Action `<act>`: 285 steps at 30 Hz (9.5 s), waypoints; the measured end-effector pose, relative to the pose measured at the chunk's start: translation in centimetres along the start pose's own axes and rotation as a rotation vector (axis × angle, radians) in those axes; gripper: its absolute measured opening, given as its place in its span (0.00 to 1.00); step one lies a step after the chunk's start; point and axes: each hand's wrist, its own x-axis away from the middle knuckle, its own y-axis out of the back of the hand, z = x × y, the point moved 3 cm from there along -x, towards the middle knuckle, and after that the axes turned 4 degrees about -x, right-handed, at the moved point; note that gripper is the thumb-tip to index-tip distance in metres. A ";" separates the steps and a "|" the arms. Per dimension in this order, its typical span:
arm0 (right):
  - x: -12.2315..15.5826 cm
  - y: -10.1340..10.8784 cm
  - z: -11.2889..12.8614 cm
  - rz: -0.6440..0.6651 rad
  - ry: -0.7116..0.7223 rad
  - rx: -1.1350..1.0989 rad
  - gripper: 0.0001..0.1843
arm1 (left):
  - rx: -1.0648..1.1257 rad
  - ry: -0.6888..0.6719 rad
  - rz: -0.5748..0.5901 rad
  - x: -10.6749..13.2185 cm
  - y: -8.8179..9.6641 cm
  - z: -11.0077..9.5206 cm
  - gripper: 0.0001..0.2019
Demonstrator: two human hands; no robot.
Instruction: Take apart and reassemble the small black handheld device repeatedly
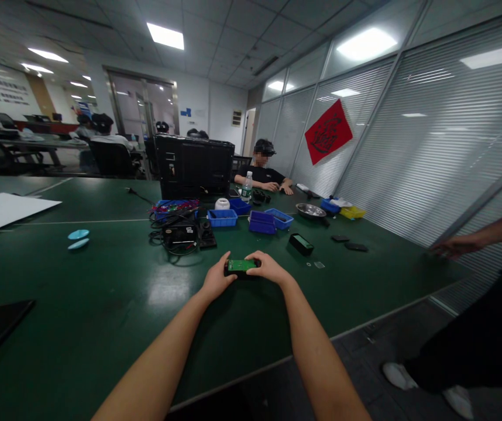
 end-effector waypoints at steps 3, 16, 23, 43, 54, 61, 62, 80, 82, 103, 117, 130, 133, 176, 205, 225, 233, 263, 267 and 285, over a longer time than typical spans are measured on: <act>0.1 0.0 0.0 0.031 -0.001 -0.022 0.23 | 0.004 -0.003 -0.005 -0.1 -0.1 0.1 0.39; -0.6 0.2 -2.7 -0.248 -0.311 0.296 0.26 | 0.125 0.044 -0.110 -0.7 -0.8 1.7 0.34; -0.2 2.5 -5.7 -0.452 -0.572 0.302 0.28 | 0.106 0.044 -0.091 -0.6 -0.6 1.4 0.33; -0.3 1.7 -5.1 -0.523 -0.532 0.285 0.16 | 0.062 0.028 -0.095 -0.5 -0.5 1.1 0.31; -0.4 -0.3 -3.3 -0.389 -0.483 0.308 0.19 | 0.058 0.024 -0.087 -0.5 -0.5 1.2 0.31; -0.4 -0.2 -2.1 -0.327 -0.493 0.380 0.28 | 0.053 0.033 -0.091 -0.5 -0.4 1.0 0.30; -0.4 -0.1 -2.0 -0.329 -0.495 0.383 0.30 | 0.049 0.029 -0.091 -0.5 -0.4 1.0 0.30; -0.7 -1.6 -0.9 -0.374 -0.428 0.656 0.25 | 0.068 0.034 -0.084 -0.5 -0.5 1.0 0.31; -0.6 -2.1 -0.3 -0.375 -0.388 0.725 0.24 | 0.073 0.036 -0.088 -0.4 -0.4 0.9 0.31; -0.4 -4.0 2.5 -0.353 -0.224 0.795 0.21 | 0.061 0.030 -0.097 -0.5 -0.5 1.0 0.31; -1.0 -3.7 -0.2 -0.348 -0.456 0.550 0.33 | 0.055 0.025 -0.088 -0.5 -0.3 0.9 0.31; -1.0 -4.0 0.4 -0.359 -0.370 0.411 0.29 | 0.137 0.054 -0.130 -0.4 -0.2 0.7 0.28; -1.2 -4.3 0.6 -0.381 -0.254 0.204 0.25 | 0.197 0.100 -0.214 -0.4 0.5 0.5 0.25; -2.4 -5.3 -2.2 -0.404 -0.149 -0.410 0.21 | -0.249 0.403 -0.313 8.5 13.0 4.2 0.42; -2.3 -5.0 -1.4 -0.380 -0.135 -0.299 0.19 | -0.375 0.749 -0.793 11.3 27.2 11.8 0.40; -2.4 -5.2 -1.7 -0.405 -0.151 -0.320 0.19 | -0.188 0.367 -0.365 5.6 10.0 4.1 0.35; -2.4 -4.9 -1.9 -0.455 -0.156 -0.334 0.19 | 0.044 0.181 -0.274 1.0 0.9 0.3 0.37; -0.2 -0.2 -2.4 -0.455 -0.660 0.466 0.31 | 0.850 0.331 -0.265 0.8 0.7 2.2 0.27; -0.4 -0.2 -3.0 -0.476 -0.655 0.478 0.39 | 0.843 0.331 -0.259 0.8 0.7 2.1 0.26; 0.0 1.2 -3.5 -0.463 -0.688 0.510 0.32 | 0.845 0.332 -0.214 0.6 0.6 2.5 0.25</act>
